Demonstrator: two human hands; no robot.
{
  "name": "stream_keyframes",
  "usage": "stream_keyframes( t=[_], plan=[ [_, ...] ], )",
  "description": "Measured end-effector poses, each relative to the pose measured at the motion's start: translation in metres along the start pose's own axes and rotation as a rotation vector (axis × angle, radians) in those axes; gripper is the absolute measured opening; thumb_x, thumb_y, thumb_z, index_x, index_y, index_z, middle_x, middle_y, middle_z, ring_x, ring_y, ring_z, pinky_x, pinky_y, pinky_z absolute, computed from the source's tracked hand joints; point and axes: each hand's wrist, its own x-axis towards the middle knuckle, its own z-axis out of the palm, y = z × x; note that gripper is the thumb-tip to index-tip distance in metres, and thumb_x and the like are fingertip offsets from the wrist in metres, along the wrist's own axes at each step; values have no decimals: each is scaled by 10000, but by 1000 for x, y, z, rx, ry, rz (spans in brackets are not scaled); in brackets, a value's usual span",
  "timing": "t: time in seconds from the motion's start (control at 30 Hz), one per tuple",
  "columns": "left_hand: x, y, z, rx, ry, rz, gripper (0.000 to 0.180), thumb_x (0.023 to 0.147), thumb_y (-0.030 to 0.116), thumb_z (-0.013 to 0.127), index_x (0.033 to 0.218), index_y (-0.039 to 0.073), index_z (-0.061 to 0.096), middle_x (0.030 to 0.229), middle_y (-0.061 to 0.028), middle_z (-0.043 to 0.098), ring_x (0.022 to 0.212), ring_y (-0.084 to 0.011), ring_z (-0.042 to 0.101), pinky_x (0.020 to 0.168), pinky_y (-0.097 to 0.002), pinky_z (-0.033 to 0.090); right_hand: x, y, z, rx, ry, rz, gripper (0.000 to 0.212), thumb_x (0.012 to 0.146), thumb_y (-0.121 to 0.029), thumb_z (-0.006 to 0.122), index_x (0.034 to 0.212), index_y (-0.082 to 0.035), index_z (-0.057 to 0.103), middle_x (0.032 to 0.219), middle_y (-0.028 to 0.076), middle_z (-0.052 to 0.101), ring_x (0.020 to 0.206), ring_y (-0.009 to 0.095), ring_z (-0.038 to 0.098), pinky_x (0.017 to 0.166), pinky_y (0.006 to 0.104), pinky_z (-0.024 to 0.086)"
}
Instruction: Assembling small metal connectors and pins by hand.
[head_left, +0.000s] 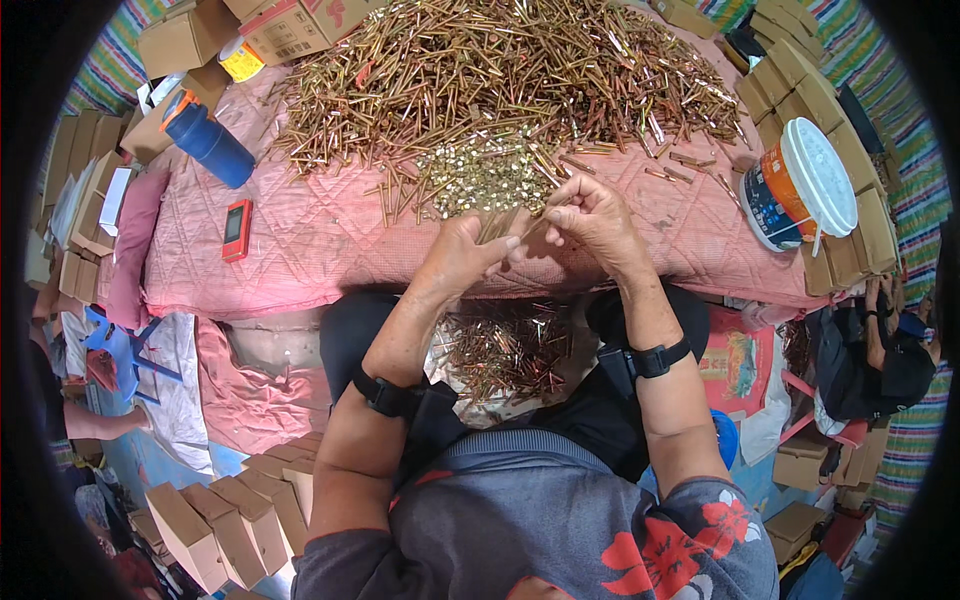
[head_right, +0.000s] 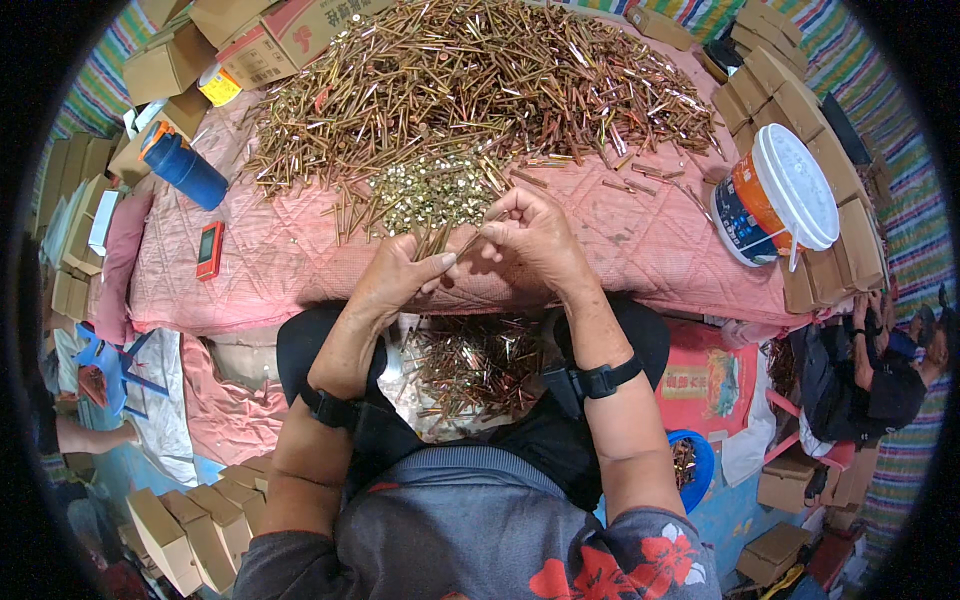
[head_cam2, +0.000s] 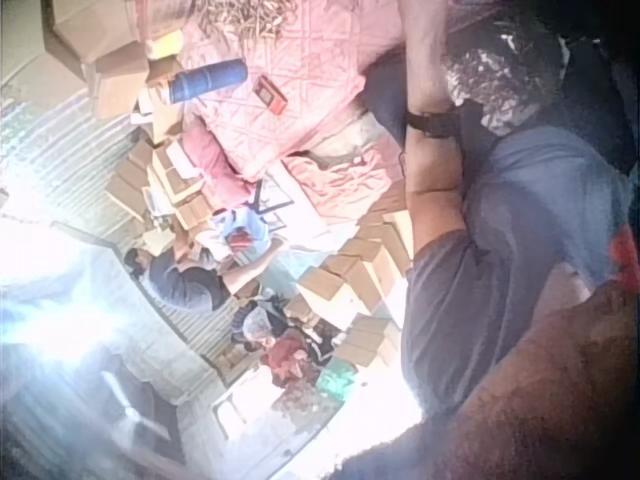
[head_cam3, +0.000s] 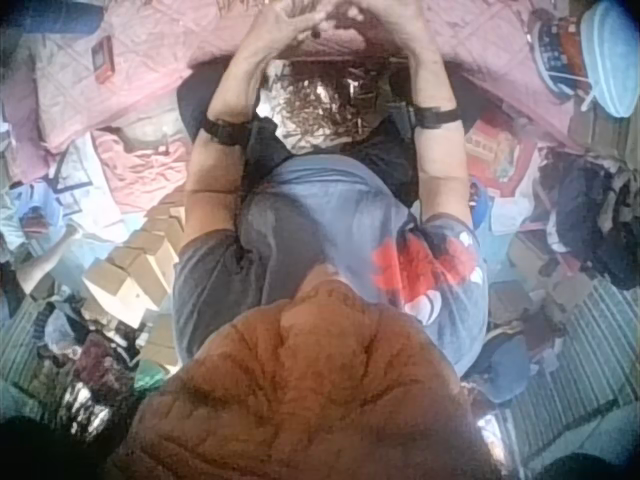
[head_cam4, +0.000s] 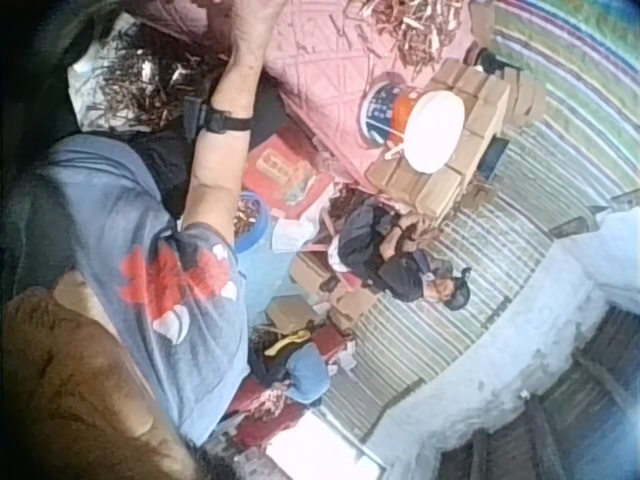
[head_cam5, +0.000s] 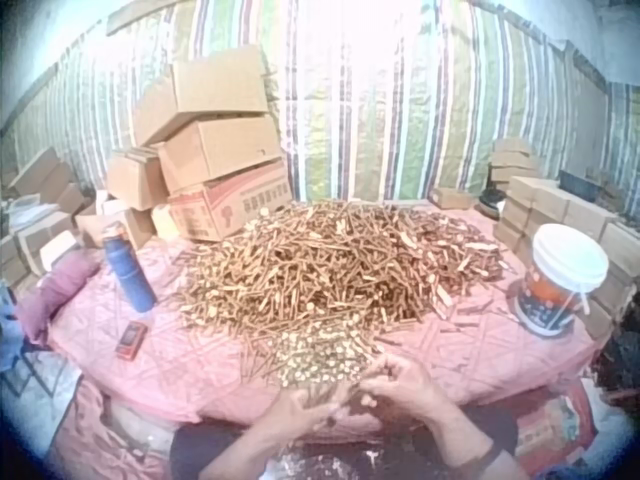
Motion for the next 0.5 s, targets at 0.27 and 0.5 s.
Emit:
stream_keyframes(
  t=[0.27, 0.5],
  plan=[
    [8, -15, 3, -380, 76, -48, 168, 863, 86, 649, 988, 12, 566, 794, -78, 639, 521, -23, 449, 402, -140, 293, 8, 10, 3, -199, 8, -12, 92, 841, -44, 641, 917, 1, 615, 832, 46, 654, 613, 59, 570, 535, 190, 461],
    [12, -22, -7, -399, 164, -67, 169, 867, 111, 648, 985, 16, 573, 794, -71, 635, 516, -22, 432, 386, -145, 279, 9, 21, 2, -1121, 71, -470, 108, 795, -16, 619, 893, -45, 654, 805, 116, 619, 699, 255, 608, 616, 320, 485]
  ],
)
